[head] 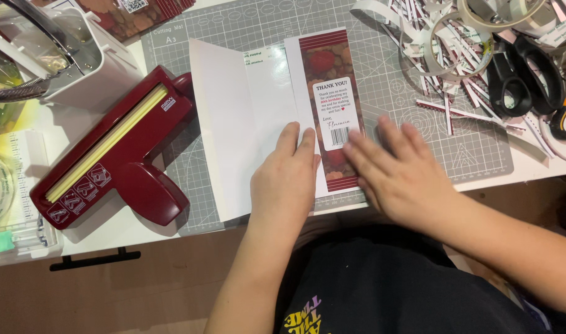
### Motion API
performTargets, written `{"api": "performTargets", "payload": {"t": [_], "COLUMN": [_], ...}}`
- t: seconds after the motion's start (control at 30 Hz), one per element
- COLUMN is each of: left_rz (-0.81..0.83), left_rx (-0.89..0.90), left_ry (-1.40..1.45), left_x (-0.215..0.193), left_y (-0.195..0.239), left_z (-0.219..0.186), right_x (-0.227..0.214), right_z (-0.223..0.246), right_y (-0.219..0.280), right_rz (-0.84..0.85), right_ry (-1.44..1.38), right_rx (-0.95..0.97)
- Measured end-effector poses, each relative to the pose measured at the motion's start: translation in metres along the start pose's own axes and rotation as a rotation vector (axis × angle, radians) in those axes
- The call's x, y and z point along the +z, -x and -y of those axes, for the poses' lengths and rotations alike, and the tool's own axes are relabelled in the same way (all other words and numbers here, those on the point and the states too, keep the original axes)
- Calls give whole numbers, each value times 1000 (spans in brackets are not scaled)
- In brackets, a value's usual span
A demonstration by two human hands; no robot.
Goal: The person seals a transparent pouch containing a printed label using a handheld heat sealer. They then use scissors to trim the excess plastic from the sealed edges and stack the finished pouch with others.
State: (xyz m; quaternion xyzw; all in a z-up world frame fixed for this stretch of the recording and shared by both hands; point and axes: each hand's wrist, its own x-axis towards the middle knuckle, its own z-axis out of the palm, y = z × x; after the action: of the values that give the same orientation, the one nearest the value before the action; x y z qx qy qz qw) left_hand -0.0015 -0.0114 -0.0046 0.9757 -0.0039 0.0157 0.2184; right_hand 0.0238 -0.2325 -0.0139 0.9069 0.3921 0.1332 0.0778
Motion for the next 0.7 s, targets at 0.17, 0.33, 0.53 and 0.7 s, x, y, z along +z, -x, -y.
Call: {"api": "performTargets", "payload": {"t": [0.17,0.33,0.53,0.7], "left_rz": [-127,-203,-246,-322], "left_rx": [53,76,105,117], "left_ry": [-59,-185,-86,-67], "left_x": [18,23,7,-6], "left_y": [5,7,12,15], "left_z": [2,1,-3,-9], "right_x": [2,2,19,38], "right_z": [14,10,-13,-40], "right_y": [18,-2,-67,-135], "right_rz": [18,98,195,116], "right_ry": [-401,-461,-526,-460], "right_rx": [-342,-466,-431,-318]}}
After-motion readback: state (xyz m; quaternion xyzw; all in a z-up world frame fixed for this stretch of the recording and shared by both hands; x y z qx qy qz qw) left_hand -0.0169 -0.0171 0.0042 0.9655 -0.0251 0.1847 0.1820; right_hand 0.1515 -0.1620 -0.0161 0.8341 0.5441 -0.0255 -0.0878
